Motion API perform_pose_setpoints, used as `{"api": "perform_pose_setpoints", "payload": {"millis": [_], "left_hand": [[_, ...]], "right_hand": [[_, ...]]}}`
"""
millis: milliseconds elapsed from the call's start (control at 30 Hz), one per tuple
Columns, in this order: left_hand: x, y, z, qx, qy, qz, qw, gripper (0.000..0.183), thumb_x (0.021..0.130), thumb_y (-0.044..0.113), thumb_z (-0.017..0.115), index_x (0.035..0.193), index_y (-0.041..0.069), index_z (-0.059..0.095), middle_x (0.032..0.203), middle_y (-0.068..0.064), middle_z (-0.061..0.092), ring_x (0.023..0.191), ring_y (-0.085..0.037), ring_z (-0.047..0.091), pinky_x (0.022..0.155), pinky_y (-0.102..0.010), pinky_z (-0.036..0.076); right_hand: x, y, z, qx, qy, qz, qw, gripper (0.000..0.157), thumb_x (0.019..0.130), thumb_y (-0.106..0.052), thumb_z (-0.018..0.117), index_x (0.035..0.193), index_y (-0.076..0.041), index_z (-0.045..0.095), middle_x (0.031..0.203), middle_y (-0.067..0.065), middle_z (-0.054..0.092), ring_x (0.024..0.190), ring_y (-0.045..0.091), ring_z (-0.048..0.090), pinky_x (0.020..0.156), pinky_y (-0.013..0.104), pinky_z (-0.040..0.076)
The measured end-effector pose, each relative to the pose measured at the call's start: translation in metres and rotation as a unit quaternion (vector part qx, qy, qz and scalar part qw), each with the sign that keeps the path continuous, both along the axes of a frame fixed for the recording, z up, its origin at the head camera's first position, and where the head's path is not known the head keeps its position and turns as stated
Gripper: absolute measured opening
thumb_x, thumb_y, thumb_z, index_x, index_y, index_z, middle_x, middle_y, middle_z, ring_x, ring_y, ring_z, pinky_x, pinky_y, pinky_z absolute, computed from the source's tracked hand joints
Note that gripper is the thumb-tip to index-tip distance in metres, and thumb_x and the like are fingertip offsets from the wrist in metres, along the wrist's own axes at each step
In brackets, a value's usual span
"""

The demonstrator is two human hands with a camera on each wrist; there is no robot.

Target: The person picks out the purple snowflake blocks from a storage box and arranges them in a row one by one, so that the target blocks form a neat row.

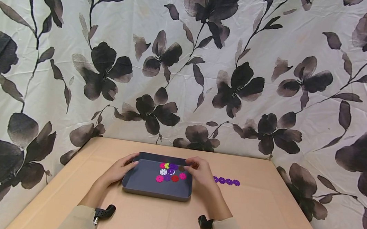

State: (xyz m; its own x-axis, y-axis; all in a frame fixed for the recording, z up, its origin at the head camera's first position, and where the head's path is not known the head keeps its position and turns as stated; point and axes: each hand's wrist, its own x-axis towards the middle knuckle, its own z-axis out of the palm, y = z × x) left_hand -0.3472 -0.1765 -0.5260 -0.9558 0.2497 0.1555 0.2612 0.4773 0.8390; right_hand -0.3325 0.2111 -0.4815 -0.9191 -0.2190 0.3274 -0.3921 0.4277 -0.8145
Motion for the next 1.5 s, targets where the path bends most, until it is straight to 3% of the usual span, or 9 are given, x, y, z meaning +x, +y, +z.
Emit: {"api": "perform_pose_setpoints", "payload": {"millis": [200,433,800,1200,1500], "left_hand": [[0.000,0.000,0.000,-0.002,0.000,-0.001,1.0000,0.063,0.107,0.049,0.055,0.161,0.020,0.042,0.165,-0.013,0.041,0.154,-0.039,0.037,0.126,-0.058,0.030],[-0.001,0.000,0.000,-0.001,0.001,0.000,1.0000,0.062,0.107,0.047,0.055,0.161,0.020,0.042,0.165,-0.013,0.041,0.153,-0.039,0.037,0.126,-0.059,0.030],[-0.001,-0.001,-0.001,-0.003,0.001,0.000,1.0000,0.062,0.106,0.049,0.055,0.161,0.020,0.042,0.165,-0.014,0.041,0.154,-0.039,0.037,0.126,-0.059,0.030],[-0.001,0.001,-0.001,0.003,-0.001,-0.003,1.0000,0.060,0.108,0.043,0.055,0.161,0.019,0.041,0.165,-0.014,0.041,0.154,-0.039,0.036,0.126,-0.059,0.029],[-0.001,0.001,0.000,0.000,-0.002,0.001,1.0000,0.060,0.108,0.044,0.055,0.161,0.020,0.042,0.166,-0.014,0.040,0.154,-0.039,0.036,0.127,-0.058,0.029]], "right_hand": [[0.003,-0.016,0.000,0.014,-0.006,0.025,1.000,0.025,0.092,-0.008,0.079,0.115,-0.002,0.076,0.104,0.015,0.074,0.083,0.013,0.062,0.073,0.018,0.055],[0.001,-0.033,-0.004,0.040,-0.023,0.058,0.997,0.026,0.093,-0.008,0.079,0.117,0.001,0.074,0.096,0.009,0.070,0.081,0.015,0.061,0.068,0.019,0.054],[-0.005,-0.050,-0.006,0.093,-0.019,0.105,0.990,0.025,0.094,-0.006,0.077,0.118,0.001,0.074,0.105,0.022,0.071,0.080,0.017,0.060,0.064,0.020,0.052],[-0.009,-0.058,-0.014,0.161,-0.021,0.127,0.979,0.024,0.093,-0.012,0.080,0.116,-0.006,0.077,0.097,0.008,0.071,0.075,0.013,0.057,0.060,0.021,0.049],[-0.009,-0.059,-0.016,0.202,-0.010,0.130,0.971,0.024,0.093,-0.010,0.079,0.117,-0.008,0.077,0.103,0.004,0.073,0.078,0.011,0.056,0.065,0.021,0.049]]}}
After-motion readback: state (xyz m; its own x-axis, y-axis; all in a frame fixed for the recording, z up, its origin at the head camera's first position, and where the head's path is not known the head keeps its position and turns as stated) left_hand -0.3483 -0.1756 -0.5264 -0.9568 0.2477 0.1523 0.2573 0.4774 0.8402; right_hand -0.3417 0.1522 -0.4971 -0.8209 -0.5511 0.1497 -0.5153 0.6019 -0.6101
